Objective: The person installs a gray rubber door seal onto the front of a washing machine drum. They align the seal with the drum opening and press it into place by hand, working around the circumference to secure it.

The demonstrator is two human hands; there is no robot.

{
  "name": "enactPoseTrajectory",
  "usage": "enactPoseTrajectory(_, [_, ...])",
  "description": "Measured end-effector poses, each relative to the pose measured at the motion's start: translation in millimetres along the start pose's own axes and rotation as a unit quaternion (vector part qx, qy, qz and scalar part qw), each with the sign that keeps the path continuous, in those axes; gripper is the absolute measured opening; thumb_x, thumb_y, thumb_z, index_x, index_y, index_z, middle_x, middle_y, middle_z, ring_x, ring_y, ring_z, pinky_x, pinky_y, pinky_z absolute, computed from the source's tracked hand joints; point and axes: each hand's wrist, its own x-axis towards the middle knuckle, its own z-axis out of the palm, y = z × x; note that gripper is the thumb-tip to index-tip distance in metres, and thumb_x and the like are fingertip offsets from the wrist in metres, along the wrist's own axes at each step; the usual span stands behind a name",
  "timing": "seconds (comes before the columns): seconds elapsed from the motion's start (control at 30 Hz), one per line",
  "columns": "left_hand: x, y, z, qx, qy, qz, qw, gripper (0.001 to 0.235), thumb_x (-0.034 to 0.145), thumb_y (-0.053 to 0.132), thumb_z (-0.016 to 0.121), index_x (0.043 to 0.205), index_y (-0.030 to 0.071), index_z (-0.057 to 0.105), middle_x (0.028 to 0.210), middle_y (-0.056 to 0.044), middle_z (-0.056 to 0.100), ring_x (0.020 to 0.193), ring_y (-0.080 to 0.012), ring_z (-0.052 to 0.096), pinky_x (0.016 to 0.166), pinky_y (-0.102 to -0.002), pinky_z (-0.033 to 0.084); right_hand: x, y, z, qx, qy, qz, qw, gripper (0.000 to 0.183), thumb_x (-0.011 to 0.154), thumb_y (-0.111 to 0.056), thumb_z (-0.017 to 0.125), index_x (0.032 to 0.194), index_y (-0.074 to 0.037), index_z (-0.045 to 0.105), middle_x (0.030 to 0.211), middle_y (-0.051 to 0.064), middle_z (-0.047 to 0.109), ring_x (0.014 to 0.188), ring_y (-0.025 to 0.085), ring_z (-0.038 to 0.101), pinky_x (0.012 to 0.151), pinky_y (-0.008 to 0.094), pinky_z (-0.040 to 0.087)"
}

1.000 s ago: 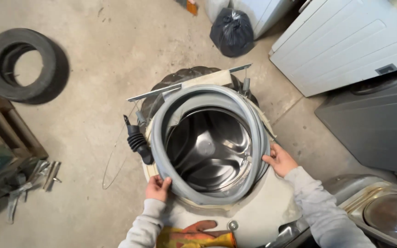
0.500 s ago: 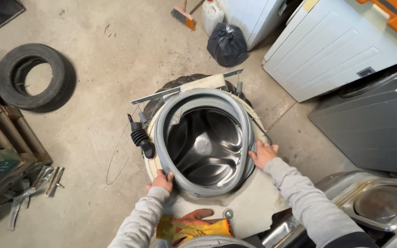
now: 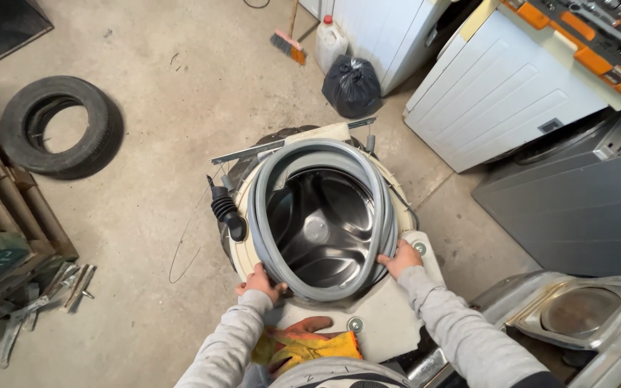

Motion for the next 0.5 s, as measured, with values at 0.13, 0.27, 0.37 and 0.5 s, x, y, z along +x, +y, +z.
enactPoseTrajectory(0.13, [-6, 19, -11, 0.017, -0.001, -0.035, 0.999, 0.087, 0.073, 0.064, 0.081, 0.139, 0.014, 0.053, 0.128, -0.01, 0.068, 0.131, -0.0261, 0.056, 0.116, -0.051, 0.022, 10, 20, 35, 0.026, 0.01, 0.07, 0.997, 0.063, 0.083, -0.04, 0.081, 0.128, -0.001, 0.062, 0.116, 0.025, 0.073, 0.111, 0.039, 0.07, 0.101, 0.043, 0.054])
enactPoseTrajectory(0.27, [-7, 28, -2, -0.004, 0.017, -0.085, 0.996, 0.08, 0.073, 0.067, 0.077, 0.132, 0.015, 0.063, 0.128, -0.01, 0.071, 0.13, -0.0246, 0.059, 0.118, -0.05, 0.022, 15, 17, 46, -0.022, 0.019, 0.069, 0.997, 0.057, 0.089, -0.034, 0.078, 0.126, 0.002, 0.055, 0.112, 0.028, 0.069, 0.109, 0.044, 0.066, 0.098, 0.046, 0.053])
enactPoseTrajectory(0.37, [-8, 38, -4, 0.01, 0.038, -0.104, 0.994, 0.073, 0.076, 0.063, 0.075, 0.13, 0.015, 0.064, 0.127, -0.01, 0.071, 0.13, -0.0237, 0.059, 0.118, -0.052, 0.021, -28, -39, 6, 0.055, -0.149, 0.146, 0.976, 0.068, 0.081, -0.017, 0.067, 0.138, 0.004, 0.035, 0.103, 0.028, 0.079, 0.1, 0.042, 0.082, 0.091, 0.045, 0.064])
enactPoseTrajectory(0.5, [-8, 46, -9, 0.025, 0.027, -0.111, 0.993, 0.07, 0.079, 0.06, 0.073, 0.13, 0.014, 0.062, 0.126, -0.01, 0.071, 0.126, -0.0246, 0.062, 0.118, -0.054, 0.022, -30, -35, 20, 0.033, -0.159, 0.141, 0.977, 0.091, 0.074, -0.016, 0.076, 0.144, 0.006, 0.021, 0.115, 0.027, 0.072, 0.106, 0.045, 0.079, 0.093, 0.046, 0.064])
